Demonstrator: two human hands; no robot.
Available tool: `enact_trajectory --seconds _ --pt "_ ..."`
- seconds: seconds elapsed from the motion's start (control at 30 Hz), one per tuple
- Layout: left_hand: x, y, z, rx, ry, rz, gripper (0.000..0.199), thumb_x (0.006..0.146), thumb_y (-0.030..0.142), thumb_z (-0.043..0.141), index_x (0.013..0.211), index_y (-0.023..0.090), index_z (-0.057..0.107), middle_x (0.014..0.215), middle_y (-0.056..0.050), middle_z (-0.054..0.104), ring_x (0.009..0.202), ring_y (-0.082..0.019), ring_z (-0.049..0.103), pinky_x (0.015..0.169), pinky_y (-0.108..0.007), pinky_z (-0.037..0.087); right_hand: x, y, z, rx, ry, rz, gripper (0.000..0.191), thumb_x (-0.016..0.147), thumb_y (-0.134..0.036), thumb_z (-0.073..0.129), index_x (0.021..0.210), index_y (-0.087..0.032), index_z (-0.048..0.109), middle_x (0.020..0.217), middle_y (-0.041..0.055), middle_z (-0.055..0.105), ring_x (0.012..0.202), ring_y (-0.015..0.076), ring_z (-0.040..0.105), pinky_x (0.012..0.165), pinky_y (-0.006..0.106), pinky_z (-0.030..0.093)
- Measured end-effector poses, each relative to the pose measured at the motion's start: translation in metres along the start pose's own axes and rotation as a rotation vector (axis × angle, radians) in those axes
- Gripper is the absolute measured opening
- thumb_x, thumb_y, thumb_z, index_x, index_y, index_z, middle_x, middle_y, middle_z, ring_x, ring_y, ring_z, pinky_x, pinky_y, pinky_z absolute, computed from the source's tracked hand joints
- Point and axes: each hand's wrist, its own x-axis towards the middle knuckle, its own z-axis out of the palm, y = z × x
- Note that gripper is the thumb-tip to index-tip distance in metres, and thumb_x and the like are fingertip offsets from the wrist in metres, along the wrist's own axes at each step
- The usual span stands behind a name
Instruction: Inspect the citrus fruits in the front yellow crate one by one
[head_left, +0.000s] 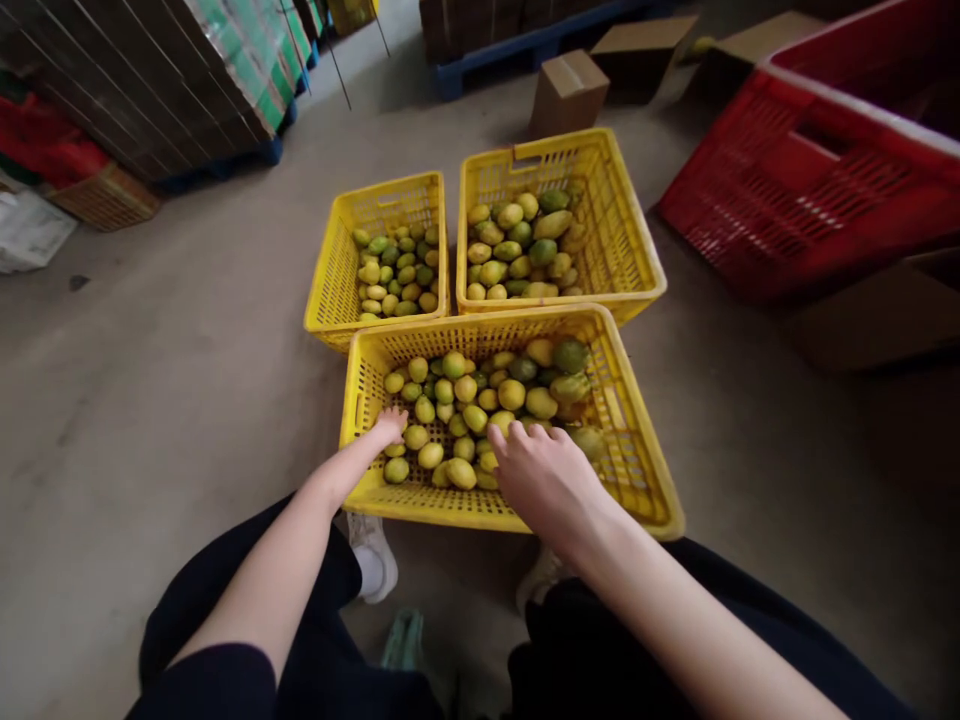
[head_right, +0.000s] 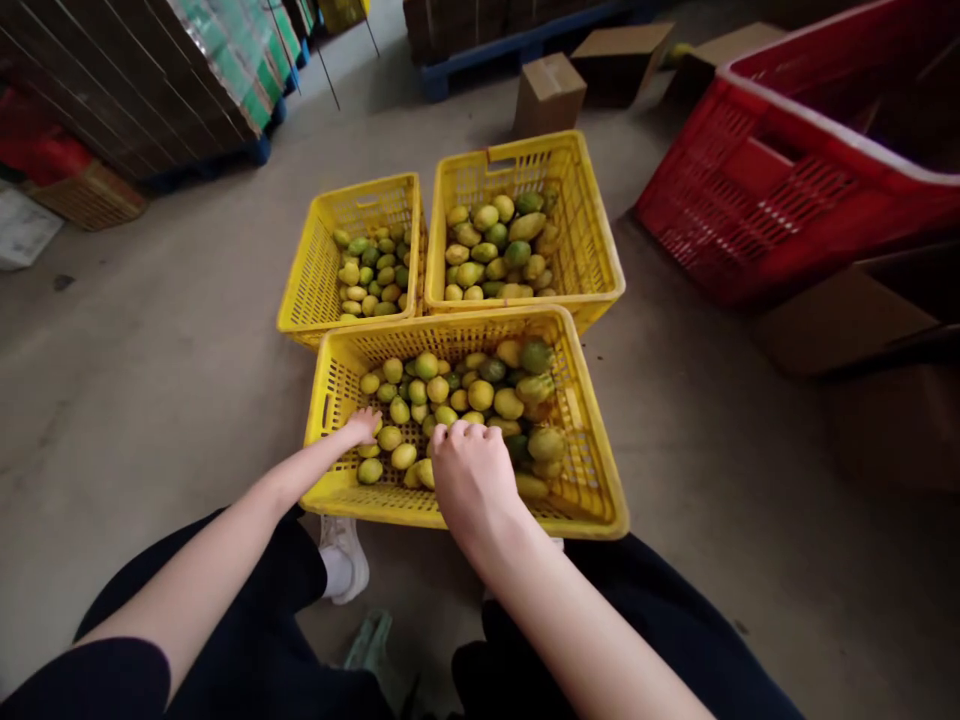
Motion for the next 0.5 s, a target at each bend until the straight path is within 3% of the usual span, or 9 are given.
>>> enact_trajectory --seconds 0.2,0.33,0.5 --pt "0.025 -0.012 0.011 -0.049 -0.029 -0.111 0.032 0.065 0.028 0.074 0.084 0.013 0.053 0.111 -0.018 0.054 0.119 -0.038 0.04 0.097 -0.045 0.033 -0.01 0.003 -0.003 0.0 0.024 0.017 0.026 0.079 -0.015 0.052 0.104 -0.012 0.06 0.094 0.0215 0.063 0.082 0.0313 0.058 0.068 0.039 0.036" --pt "0.034 -0.015 0.014 -0.043 -0.026 -0.165 0.05 0.055 0.026 0.082 0.096 0.014 0.055 0.123 -0.021 0.049 0.124 -0.042 0.033 0.101 -0.052 0.025 -0.016 -0.004 -0.006 0.001 0.011 -0.023 0.028 0.081 -0.018 0.051 0.107 -0.012 0.059 0.096 0.0211 0.062 0.083 0.0315 0.057 0.067 0.038 0.035" --pt "0.035 -0.008 0.014 -0.098 0.041 -0.216 0.059 0.055 0.035 0.082 0.103 0.013 0.054 0.131 -0.023 0.042 0.131 -0.043 0.02 0.102 -0.053 0.02 -0.022 -0.005 -0.007 -0.015 -0.004 -0.021 0.029 0.082 -0.02 0.052 0.109 -0.012 0.059 0.096 0.0193 0.063 0.084 0.0299 0.058 0.068 0.036 0.037"
